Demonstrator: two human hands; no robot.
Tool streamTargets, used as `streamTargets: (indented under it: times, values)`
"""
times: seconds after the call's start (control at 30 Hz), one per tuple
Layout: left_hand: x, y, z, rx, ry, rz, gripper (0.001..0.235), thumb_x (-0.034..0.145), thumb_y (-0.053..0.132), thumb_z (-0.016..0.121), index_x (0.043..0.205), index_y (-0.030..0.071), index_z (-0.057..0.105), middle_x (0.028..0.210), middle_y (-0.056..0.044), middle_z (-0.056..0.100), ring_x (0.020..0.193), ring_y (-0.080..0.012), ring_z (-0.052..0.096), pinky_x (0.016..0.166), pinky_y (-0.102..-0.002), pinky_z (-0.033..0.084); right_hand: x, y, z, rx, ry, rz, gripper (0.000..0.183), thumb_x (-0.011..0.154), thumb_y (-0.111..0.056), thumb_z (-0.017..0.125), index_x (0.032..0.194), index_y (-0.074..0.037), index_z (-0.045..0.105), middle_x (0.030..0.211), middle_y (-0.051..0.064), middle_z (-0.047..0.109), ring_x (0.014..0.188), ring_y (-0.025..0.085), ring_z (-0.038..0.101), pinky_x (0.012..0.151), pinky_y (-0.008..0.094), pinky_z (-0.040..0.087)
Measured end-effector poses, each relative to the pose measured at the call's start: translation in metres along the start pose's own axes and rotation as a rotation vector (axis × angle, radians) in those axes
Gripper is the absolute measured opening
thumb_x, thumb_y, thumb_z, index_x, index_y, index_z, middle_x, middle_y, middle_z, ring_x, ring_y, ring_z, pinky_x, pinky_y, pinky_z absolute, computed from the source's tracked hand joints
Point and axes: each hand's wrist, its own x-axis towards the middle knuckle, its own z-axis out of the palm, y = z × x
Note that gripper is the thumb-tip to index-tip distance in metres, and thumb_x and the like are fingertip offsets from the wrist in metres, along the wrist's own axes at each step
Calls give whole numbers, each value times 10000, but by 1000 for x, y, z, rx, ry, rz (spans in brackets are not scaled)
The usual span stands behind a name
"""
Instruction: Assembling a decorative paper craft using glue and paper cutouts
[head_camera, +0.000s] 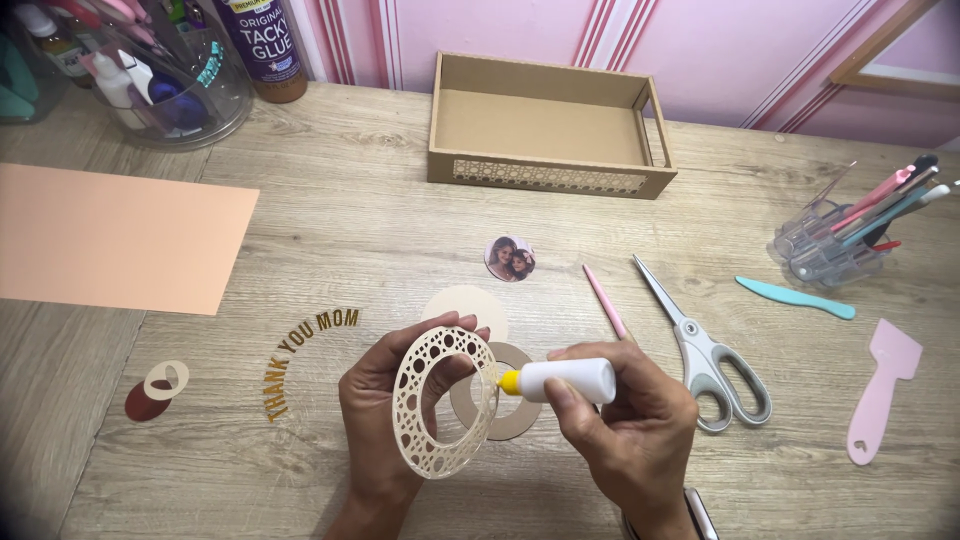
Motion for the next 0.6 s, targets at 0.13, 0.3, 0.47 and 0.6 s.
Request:
streamTargets:
  times: [0.13,0.3,0.47,0.6]
  values:
    - [0,2,1,-4,5,-23,395,725,-119,785,1111,-47,738,1077,-244,790,961,-355,797,907,-381,650,0,1,0,-7,15,37,174,824,-113,781,945,4,736,874,102,753,713,115,641,610,201,503]
    - [-1,2,1,-21,-2,-43,388,719,-92,801,1101,-57,745,1070,-235,792,960,-384,802,930,-420,659,4,-2,0,-5,8,9,153,827,-70,763,944,20,724,894,121,755,777,149,676,666,220,525]
    - [-2,1,2,-31,0,-80,373,712,-91,802,1081,-55,758,1080,-227,797,950,-375,802,911,-428,664,7,-5,2,-21,27,9,163,835,-87,768,952,22,735,886,111,757,719,120,648,602,204,504]
    - [-3,5,4,23,-22,-65,354,725,-81,801,1076,-53,762,1069,-211,807,915,-345,812,882,-394,666,8,-4,3,0,29,10,174,837,-93,770,960,25,733,895,112,754,737,126,656,622,209,524]
